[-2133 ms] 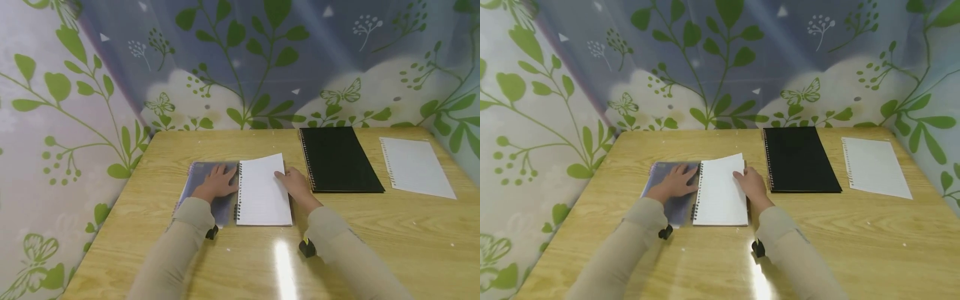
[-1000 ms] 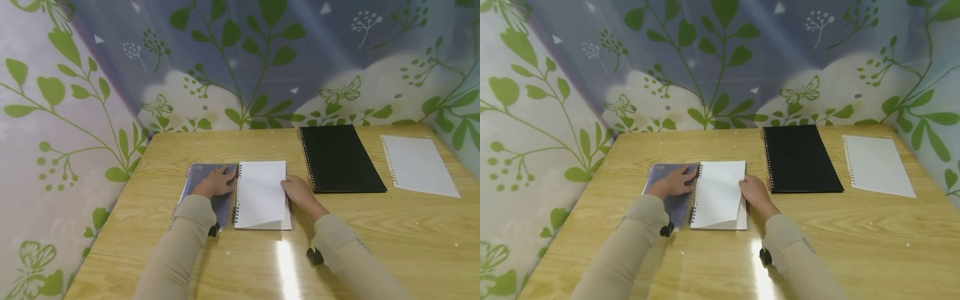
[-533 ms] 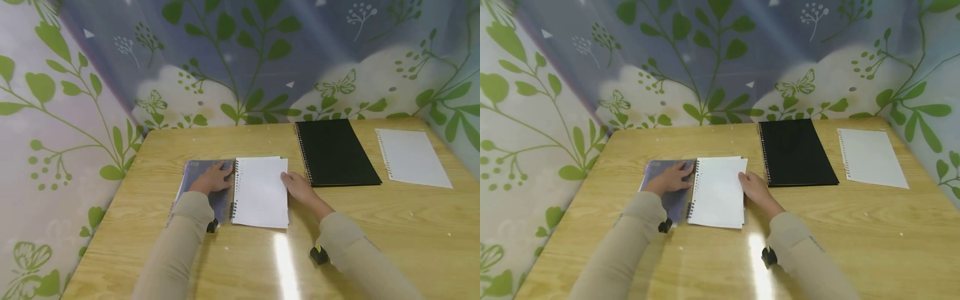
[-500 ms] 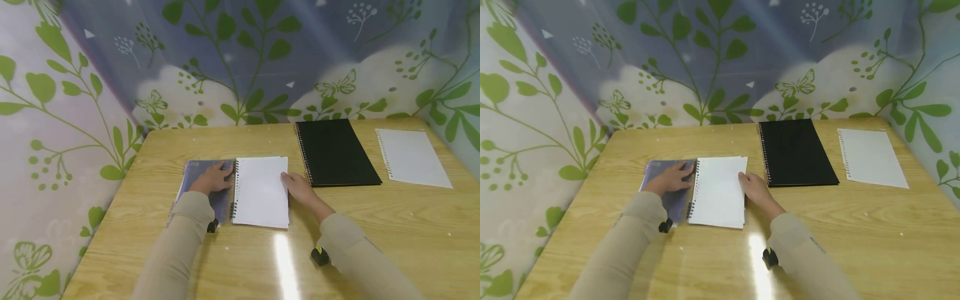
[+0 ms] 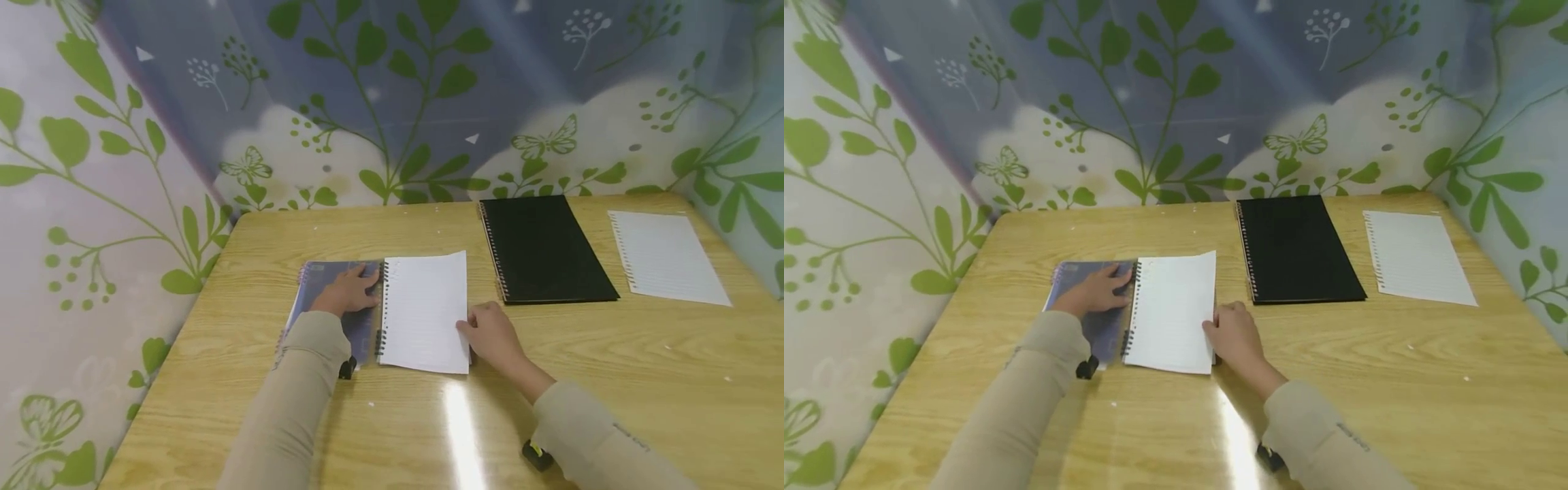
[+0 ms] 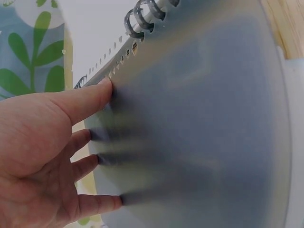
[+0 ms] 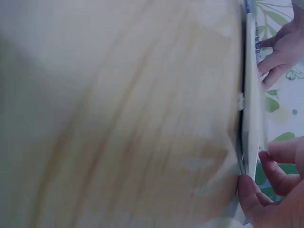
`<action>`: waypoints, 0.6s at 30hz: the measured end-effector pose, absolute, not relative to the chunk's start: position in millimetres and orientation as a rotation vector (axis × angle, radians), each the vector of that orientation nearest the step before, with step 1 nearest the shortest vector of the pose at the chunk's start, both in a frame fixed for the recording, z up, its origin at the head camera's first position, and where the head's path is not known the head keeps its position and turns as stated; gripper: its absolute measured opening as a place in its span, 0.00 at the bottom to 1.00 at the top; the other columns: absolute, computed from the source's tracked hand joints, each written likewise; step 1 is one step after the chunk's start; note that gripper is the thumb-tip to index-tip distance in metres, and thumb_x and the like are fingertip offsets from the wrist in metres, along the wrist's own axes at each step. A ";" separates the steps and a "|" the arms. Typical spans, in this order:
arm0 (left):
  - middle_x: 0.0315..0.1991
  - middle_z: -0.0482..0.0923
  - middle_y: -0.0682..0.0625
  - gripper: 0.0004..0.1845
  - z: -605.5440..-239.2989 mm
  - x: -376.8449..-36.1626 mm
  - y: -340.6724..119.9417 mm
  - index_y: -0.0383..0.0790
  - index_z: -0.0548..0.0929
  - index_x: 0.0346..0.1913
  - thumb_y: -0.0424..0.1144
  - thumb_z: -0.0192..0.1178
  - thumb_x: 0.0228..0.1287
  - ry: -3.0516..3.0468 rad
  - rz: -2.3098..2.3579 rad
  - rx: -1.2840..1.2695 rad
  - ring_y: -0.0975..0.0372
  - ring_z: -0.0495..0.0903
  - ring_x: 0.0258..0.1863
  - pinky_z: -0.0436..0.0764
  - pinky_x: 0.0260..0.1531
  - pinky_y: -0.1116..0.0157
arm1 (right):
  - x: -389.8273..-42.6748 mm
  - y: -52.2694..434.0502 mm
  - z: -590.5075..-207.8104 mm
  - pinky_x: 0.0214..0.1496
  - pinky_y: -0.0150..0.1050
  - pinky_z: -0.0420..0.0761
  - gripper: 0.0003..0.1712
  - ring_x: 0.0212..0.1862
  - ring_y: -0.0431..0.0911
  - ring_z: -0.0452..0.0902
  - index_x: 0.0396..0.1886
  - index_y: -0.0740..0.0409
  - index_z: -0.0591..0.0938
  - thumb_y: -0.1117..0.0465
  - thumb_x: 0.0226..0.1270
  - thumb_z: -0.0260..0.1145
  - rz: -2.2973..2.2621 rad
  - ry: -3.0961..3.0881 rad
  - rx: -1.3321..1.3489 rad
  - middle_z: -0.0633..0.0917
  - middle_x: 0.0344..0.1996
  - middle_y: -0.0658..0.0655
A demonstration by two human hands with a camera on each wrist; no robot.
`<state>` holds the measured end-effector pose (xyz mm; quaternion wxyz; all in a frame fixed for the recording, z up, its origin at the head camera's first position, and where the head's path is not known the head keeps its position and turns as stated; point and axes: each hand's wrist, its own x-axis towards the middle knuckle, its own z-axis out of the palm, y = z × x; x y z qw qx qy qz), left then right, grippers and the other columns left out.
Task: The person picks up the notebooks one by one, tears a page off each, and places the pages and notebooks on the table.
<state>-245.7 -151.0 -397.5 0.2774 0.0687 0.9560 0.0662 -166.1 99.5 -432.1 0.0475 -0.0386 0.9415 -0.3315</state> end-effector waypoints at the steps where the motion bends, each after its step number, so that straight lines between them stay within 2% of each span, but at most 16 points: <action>1: 0.75 0.34 0.46 0.35 -398.7 -245.8 -152.0 0.55 0.46 0.73 0.54 0.47 0.68 2.570 0.185 0.184 0.45 0.38 0.72 0.49 0.66 0.41 | -165.4 98.5 -432.1 0.29 0.35 0.65 0.15 0.31 0.48 0.67 0.17 0.60 0.70 0.60 0.62 0.58 -1.032 2.867 -0.107 0.76 0.31 0.61; 7: 0.75 0.34 0.47 0.35 -407.6 -247.2 -153.5 0.56 0.47 0.72 0.55 0.47 0.67 2.593 0.193 0.190 0.45 0.39 0.72 0.49 0.66 0.40 | -161.3 99.0 -433.9 0.23 0.34 0.63 0.13 0.23 0.44 0.64 0.16 0.58 0.68 0.63 0.59 0.56 -1.214 2.783 0.039 0.69 0.17 0.52; 12: 0.75 0.34 0.47 0.35 -408.0 -246.9 -151.1 0.57 0.47 0.72 0.54 0.48 0.67 2.606 0.222 0.170 0.46 0.39 0.73 0.49 0.66 0.40 | -158.4 103.5 -433.4 0.22 0.34 0.62 0.12 0.21 0.43 0.61 0.16 0.57 0.66 0.65 0.56 0.55 -1.308 2.714 0.130 0.65 0.14 0.50; 18: 0.75 0.34 0.46 0.35 -403.6 -244.7 -152.7 0.55 0.47 0.72 0.53 0.48 0.67 2.608 0.240 0.160 0.47 0.39 0.73 0.49 0.66 0.40 | -159.7 104.1 -432.3 0.21 0.34 0.63 0.12 0.21 0.43 0.61 0.15 0.57 0.65 0.66 0.55 0.55 -1.343 2.671 0.102 0.65 0.14 0.50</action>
